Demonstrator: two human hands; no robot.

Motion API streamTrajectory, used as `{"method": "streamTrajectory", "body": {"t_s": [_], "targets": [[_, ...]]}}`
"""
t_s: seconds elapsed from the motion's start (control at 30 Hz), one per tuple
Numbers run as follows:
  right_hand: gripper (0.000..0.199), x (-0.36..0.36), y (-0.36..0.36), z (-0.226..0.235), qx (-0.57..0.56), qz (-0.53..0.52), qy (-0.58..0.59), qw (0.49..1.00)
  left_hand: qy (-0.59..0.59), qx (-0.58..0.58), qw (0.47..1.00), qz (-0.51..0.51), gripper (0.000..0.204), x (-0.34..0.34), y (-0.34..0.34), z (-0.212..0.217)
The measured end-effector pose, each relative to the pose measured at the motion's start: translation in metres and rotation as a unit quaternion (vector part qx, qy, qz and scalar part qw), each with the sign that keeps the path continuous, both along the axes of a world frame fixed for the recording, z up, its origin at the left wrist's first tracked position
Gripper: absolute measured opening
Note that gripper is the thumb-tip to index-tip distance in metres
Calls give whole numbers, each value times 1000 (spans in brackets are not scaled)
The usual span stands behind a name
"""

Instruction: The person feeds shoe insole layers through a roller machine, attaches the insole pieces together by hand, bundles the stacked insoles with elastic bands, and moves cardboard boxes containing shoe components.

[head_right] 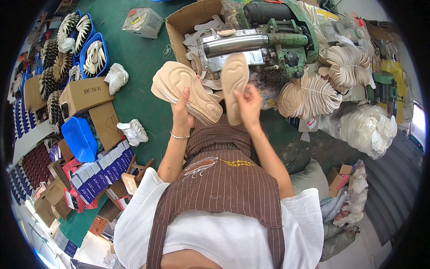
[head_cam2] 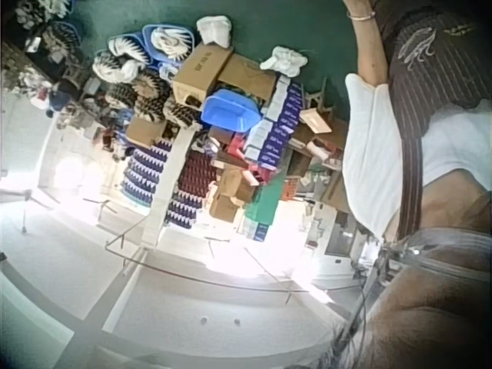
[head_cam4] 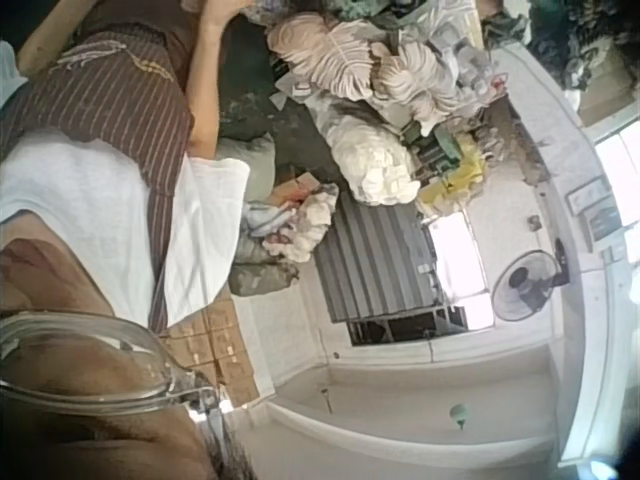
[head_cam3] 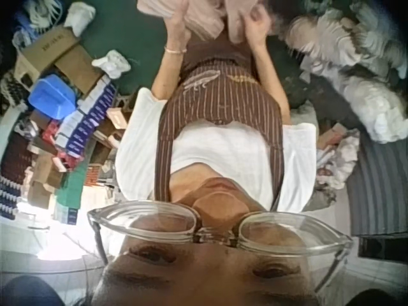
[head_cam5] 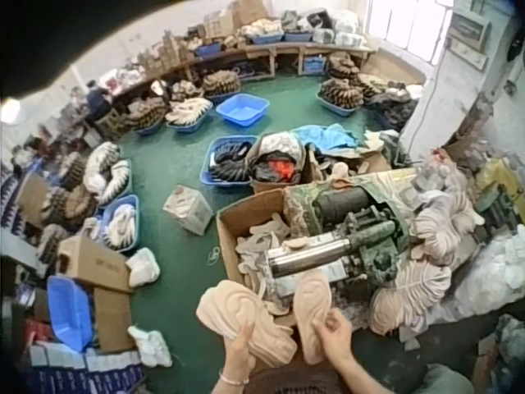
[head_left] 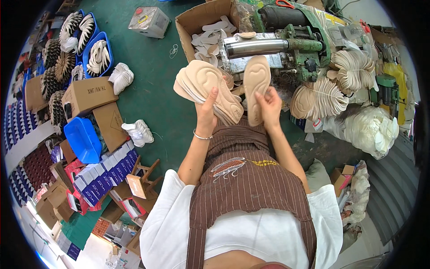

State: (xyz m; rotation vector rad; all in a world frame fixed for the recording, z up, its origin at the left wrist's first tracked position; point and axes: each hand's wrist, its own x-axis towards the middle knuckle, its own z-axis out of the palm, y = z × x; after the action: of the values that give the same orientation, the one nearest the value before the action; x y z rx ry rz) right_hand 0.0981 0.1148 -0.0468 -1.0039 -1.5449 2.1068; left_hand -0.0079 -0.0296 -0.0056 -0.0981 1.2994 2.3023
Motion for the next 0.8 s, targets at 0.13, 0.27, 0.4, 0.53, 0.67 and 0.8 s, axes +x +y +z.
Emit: {"method": "streamTrajectory", "body": {"t_s": [0.13, 0.27, 0.4, 0.53, 0.67, 0.8], "targets": [[19, -33, 40, 1, 11, -21, -55, 998, -75, 60, 994, -55, 42, 3, -1, 3], [25, -53, 11, 32, -61, 65, -19, 996, -47, 16, 997, -54, 43, 10, 3, -2], [26, -33, -38, 45, 86, 116, -35, 989, 79, -80, 993, -19, 40, 16, 13, -5], [20, -30, -34, 51, 67, 94, -53, 992, 155, -190, 969, 24, 43, 19, 15, -1], [20, -29, -31, 59, -1, 95, -4, 995, 75, -99, 992, -21, 46, 13, 7, 2], [26, -30, -26, 63, -148, 109, 61, 981, -155, 97, 982, -53, 45, 8, -1, -6]]}}
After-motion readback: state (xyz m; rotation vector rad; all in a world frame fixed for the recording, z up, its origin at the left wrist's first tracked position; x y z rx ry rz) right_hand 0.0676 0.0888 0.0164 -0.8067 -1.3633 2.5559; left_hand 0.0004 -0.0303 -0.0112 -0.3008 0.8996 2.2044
